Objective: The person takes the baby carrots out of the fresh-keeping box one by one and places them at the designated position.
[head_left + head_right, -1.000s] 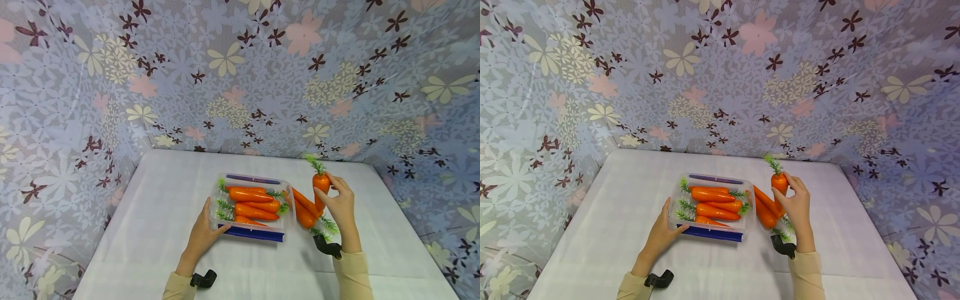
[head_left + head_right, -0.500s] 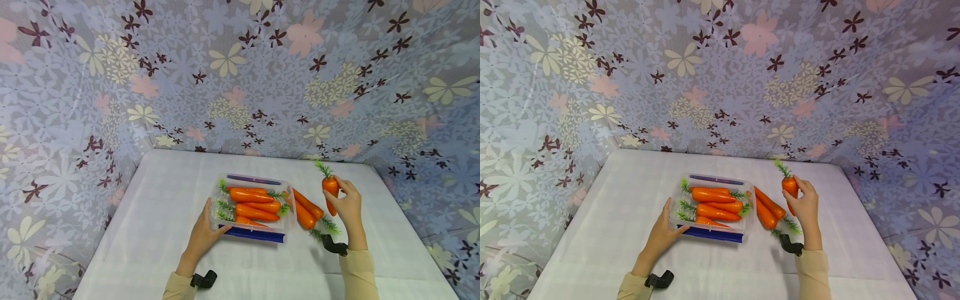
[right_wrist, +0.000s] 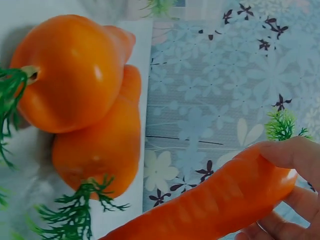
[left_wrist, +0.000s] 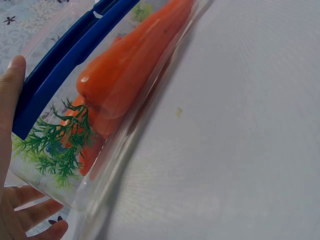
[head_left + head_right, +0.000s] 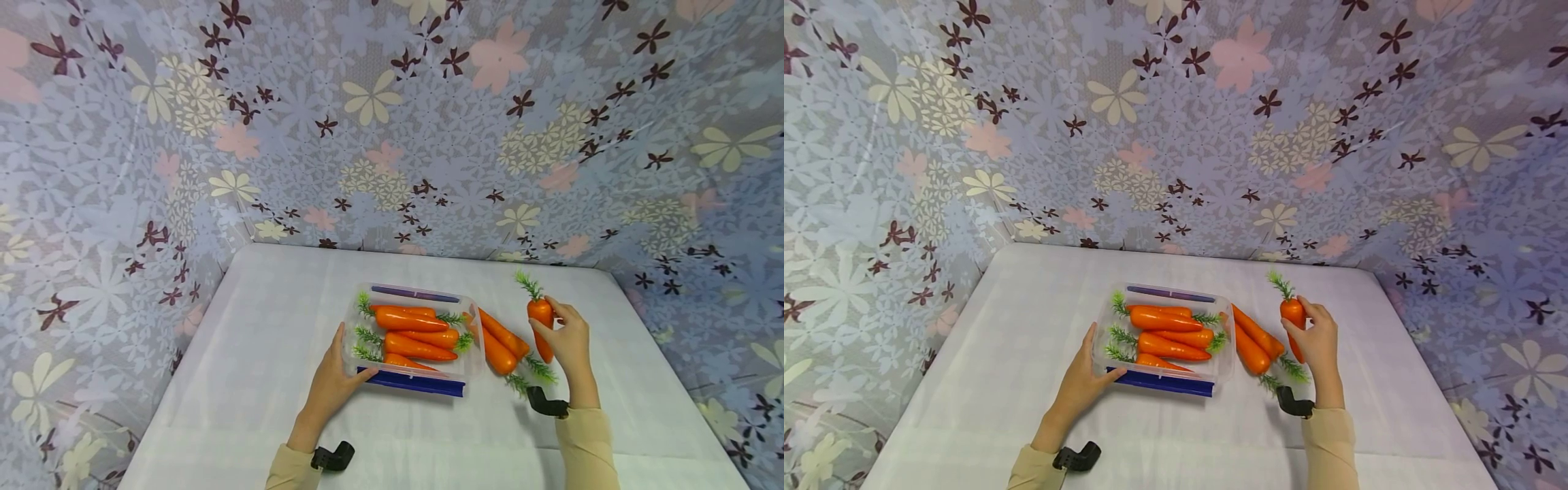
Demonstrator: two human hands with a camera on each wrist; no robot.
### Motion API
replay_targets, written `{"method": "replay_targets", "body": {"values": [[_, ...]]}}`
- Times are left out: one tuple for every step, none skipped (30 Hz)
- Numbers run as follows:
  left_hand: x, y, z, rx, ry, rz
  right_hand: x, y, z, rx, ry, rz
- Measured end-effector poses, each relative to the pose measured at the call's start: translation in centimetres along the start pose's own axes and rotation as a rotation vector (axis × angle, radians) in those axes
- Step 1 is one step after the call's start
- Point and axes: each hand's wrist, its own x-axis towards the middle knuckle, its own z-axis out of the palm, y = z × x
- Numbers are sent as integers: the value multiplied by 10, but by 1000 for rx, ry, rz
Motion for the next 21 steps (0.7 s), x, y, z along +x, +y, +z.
{"method": "replay_targets", "body": {"values": [[0, 0, 0, -2, -1, -5, 0, 1, 1, -2, -3, 3], [0, 0, 0, -1, -1, -6, 0, 3, 1, -4, -6, 3], [0, -1, 0, 1, -1, -4, 0, 4, 2, -5, -9, 5], [0, -1, 0, 2, 0, -2, 0, 6, 3, -9, -15, 8], [0, -1, 0, 3, 0, 0, 0, 7, 4, -7, -21, 10], [1, -1, 0, 2, 0, 0, 0, 9, 5, -7, -28, 10], [1, -2, 0, 2, 1, 1, 1, 10, 7, -11, -37, 9], [1, -2, 0, 3, 0, -1, 1, 11, 8, -17, -46, 6], [1, -2, 0, 2, 0, -2, 1, 13, 10, -20, -55, 9], [1, -2, 0, 2, -3, -6, 2, 14, 11, -25, -64, 9], [1, -2, 0, 3, -5, -8, 2, 15, 13, -25, -73, 8], [1, -2, 0, 3, -6, -10, 3, 15, 14, -26, -80, 7], [1, -2, 0, 3, -8, -12, 3, 16, 16, -25, -86, 6], [1, -3, 0, 2, -8, -12, 3, 17, 17, -25, -91, 5], [1, -3, 0, 0, -9, -12, 4, 17, 19, -25, -96, 5], [1, -3, 0, 0, -11, -13, 4, 18, 20, -24, -104, 2], [1, -3, 0, -2, -11, -11, 4, 18, 22, -21, -114, 3], [1, -4, 0, -3, -10, -9, 4, 19, 23, -21, -124, 5], [1, -4, 1, -3, -10, -8, 4, 20, 25, -24, -135, 8], [1, -5, 1, -2, -9, -5, 4, 21, 26, -30, -147, 13], [2, -5, 1, -1, -10, -4, 4, 22, 28, -31, -158, 20]]}}
